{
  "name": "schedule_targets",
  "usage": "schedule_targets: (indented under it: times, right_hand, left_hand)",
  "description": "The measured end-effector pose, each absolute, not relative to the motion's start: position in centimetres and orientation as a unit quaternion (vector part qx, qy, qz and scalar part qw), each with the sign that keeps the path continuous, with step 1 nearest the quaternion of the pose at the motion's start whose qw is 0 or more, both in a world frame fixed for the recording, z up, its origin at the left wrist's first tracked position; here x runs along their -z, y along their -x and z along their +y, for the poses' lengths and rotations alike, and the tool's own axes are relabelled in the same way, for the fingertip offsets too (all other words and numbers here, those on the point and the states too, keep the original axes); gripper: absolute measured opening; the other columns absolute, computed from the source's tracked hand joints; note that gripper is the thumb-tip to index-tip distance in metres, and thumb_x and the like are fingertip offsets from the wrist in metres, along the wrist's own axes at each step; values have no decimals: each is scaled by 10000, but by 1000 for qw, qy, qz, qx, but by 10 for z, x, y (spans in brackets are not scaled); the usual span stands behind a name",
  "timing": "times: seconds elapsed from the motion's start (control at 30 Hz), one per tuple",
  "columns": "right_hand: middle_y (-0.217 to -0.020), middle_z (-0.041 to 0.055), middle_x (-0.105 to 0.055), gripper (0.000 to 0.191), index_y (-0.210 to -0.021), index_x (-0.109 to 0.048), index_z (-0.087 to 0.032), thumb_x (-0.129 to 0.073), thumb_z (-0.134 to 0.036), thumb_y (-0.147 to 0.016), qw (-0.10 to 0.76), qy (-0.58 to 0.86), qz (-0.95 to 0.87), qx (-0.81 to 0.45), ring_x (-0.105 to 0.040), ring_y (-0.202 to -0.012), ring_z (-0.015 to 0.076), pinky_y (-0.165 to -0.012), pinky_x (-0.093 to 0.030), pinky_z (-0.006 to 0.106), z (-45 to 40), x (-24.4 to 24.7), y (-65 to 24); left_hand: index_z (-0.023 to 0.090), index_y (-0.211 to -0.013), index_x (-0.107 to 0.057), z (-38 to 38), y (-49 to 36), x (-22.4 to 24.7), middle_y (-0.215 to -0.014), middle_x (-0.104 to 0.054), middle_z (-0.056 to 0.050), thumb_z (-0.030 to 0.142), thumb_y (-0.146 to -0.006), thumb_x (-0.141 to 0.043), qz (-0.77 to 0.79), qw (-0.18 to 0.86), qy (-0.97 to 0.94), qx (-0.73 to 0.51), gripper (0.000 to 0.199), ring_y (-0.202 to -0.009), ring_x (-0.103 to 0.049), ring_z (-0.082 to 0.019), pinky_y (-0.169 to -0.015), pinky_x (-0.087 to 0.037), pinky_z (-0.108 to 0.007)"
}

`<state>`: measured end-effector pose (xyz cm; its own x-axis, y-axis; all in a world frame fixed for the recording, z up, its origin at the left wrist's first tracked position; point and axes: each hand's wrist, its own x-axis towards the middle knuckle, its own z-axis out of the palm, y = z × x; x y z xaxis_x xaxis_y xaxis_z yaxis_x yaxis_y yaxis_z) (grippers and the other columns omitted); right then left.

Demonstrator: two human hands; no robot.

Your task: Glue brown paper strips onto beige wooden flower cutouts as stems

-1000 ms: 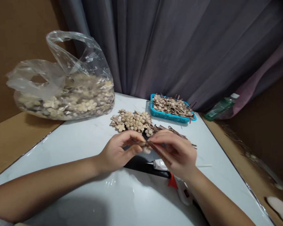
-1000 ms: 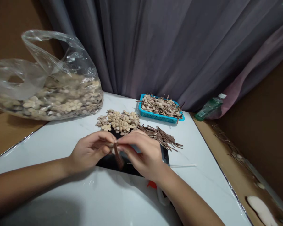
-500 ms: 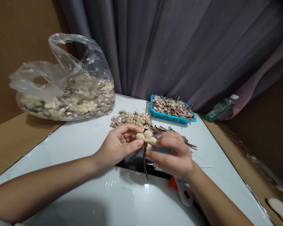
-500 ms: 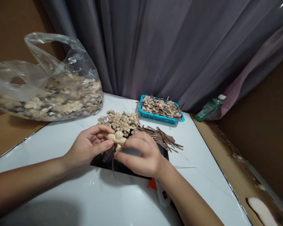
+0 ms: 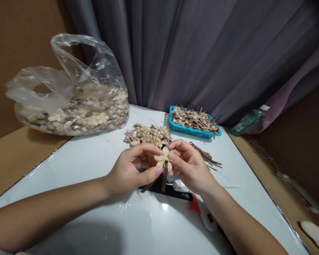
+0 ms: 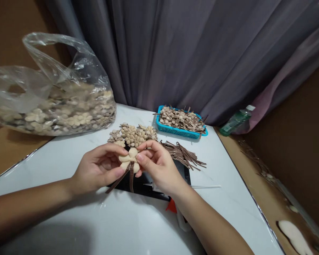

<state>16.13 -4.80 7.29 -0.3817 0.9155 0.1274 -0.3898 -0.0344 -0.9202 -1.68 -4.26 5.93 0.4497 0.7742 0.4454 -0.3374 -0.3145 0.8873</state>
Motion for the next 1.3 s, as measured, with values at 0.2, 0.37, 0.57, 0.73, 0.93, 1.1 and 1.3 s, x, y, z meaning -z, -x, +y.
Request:
schedule_targets:
  times: [0.2, 0.37, 0.57, 0.73, 0.93, 1.1, 1.3]
  right_hand:
    - [-690, -39, -605, 104, -938, -551, -197, -611, -209, -854, 484, 263, -490, -675, -588, -561, 53, -540, -533, 167, -50, -72, -160]
    - [-709, -34, -609, 141, -900, -549, -196, -659, -211, -813, 515, 327, -552, -568, -593, -606, 67, -554, -536, 172, -52, -76, -160]
    - [-727, -22, -603, 164, -905, -528, -203, -658, -241, -811, 502, 357, -585, -528, -588, -632, 88, -575, -531, 207, -55, -76, -160]
    - [-728, -22, -593, 168, -907, -520, -206, -654, -242, -813, 497, 359, -591, -524, -578, -628, 90, -581, -523, 213, -54, -75, -160]
    - [-719, -24, -586, 167, -896, -520, -205, -657, -243, -810, 501, 360, -589, -522, -577, -620, 90, -582, -514, 215, -56, -76, -159]
    - [-715, -14, -591, 168, -891, -523, -204, -657, -265, -809, 507, 369, -595, -503, -586, -627, 106, -586, -518, 233, -60, -77, -157]
    - [-757, -5, -596, 181, -916, -524, -206, -661, -259, -809, 494, 355, -612, -506, -595, -653, 106, -613, -522, 241, -63, -77, -156]
  left_hand:
    - [185, -1020, -562, -45, 19, -61, -841, -673, -41, 91, -789, -634, 186, 532, -655, -503, 260, -747, -688, -172, -674, -571, -282]
    - [200, -1008, -555, -39, 14, -57, -888, -640, -12, 88, -810, -601, 201, 557, -630, -503, 232, -773, -667, -116, -676, -547, -195]
    - [193, -918, -540, -36, 8, -53, -829, -604, 9, 133, -802, -619, 207, 588, -591, -512, 152, -684, -648, -103, -587, -549, -188]
    - [179, -903, -539, -36, 8, -53, -780, -608, 5, 157, -797, -638, 209, 586, -590, -515, 146, -667, -648, -111, -569, -547, -191]
    - [185, -930, -525, -36, 8, -50, -786, -638, 4, 160, -810, -633, 218, 597, -587, -502, 164, -676, -662, -115, -574, -544, -192]
    - [179, -916, -534, -37, 8, -51, -775, -633, 7, 136, -813, -625, 191, 588, -589, -521, 144, -667, -657, -101, -612, -542, -191]
    - [178, -864, -566, -39, 9, -54, -780, -600, 19, 115, -770, -661, 212, 563, -585, -544, 148, -653, -623, -75, -623, -529, -163]
